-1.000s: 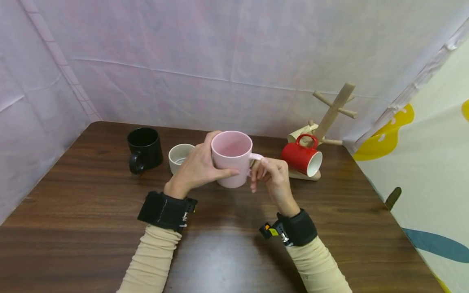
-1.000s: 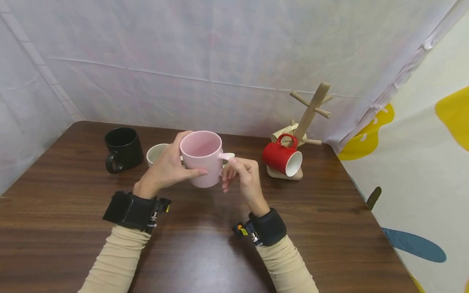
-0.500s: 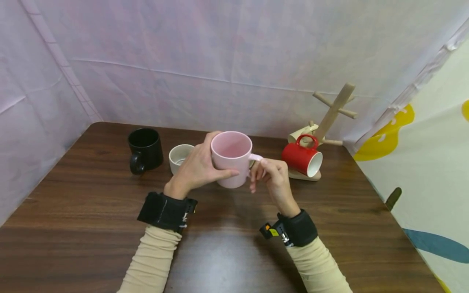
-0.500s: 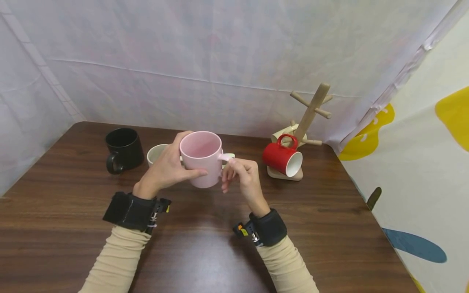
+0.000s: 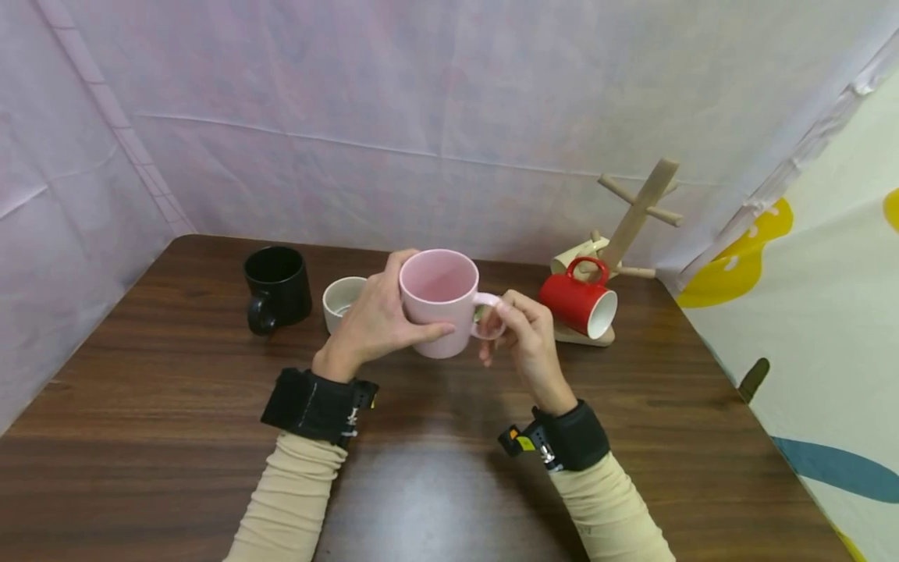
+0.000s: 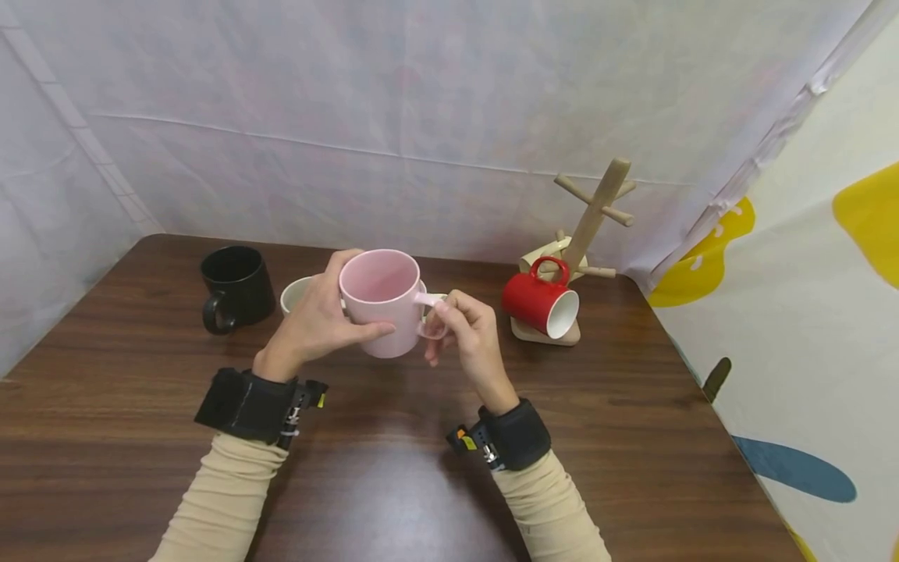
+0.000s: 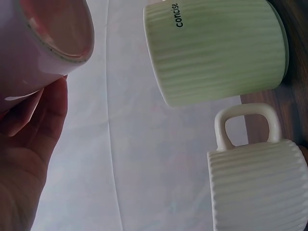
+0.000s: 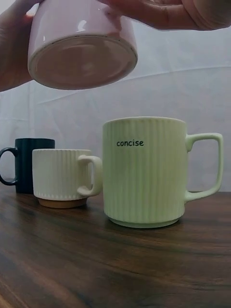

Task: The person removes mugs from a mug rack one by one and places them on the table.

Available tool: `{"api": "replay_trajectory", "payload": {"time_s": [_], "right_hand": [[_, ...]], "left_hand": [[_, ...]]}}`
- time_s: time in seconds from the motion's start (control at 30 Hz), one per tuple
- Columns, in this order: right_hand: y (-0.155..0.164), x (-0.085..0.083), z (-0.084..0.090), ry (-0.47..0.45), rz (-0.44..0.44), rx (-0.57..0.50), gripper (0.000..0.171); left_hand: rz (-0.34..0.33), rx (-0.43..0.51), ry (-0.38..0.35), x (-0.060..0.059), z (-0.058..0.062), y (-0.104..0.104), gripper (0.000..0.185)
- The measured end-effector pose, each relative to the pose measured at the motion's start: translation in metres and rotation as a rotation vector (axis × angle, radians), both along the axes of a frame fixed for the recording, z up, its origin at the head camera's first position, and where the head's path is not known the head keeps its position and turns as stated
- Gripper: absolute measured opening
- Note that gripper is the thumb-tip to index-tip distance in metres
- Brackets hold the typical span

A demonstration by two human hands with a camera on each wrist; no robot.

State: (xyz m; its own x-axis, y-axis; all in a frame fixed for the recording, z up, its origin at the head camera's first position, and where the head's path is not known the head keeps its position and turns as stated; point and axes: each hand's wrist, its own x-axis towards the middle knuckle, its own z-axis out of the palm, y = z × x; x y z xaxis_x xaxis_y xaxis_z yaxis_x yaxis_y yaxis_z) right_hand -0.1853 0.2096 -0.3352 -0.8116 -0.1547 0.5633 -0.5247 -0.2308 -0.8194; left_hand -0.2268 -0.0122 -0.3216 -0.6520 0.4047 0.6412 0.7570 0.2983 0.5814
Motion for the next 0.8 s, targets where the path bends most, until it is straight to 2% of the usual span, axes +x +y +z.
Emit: {"api": "replay_trajectory", "payload": {"time_s": [0.1, 0.23, 0.47, 0.8], "right_hand": [[0.001, 0.001, 0.002, -0.005, -0.041, -0.007, 0.021], [0.005, -0.001, 0.004, -0.002, -0.107, -0.006, 0.019], [0.022, -0.007, 0.009, 0.041, -0.219, -0.03, 0.02], [0.037, -0.01, 0.011, 0.045, -0.263, -0.094, 0.017]], "left_hand": [[-0.008, 0.009, 0.012, 0.0, 0.0, 0.0, 0.089], [-0.001, 0.021, -0.008, 0.0, 0.001, -0.003, 0.089], [0.06, 0.023, -0.039, -0.001, 0.004, -0.013, 0.09], [0.102, 0.0, -0.068, 0.0, 0.005, -0.028, 0.091]]}}
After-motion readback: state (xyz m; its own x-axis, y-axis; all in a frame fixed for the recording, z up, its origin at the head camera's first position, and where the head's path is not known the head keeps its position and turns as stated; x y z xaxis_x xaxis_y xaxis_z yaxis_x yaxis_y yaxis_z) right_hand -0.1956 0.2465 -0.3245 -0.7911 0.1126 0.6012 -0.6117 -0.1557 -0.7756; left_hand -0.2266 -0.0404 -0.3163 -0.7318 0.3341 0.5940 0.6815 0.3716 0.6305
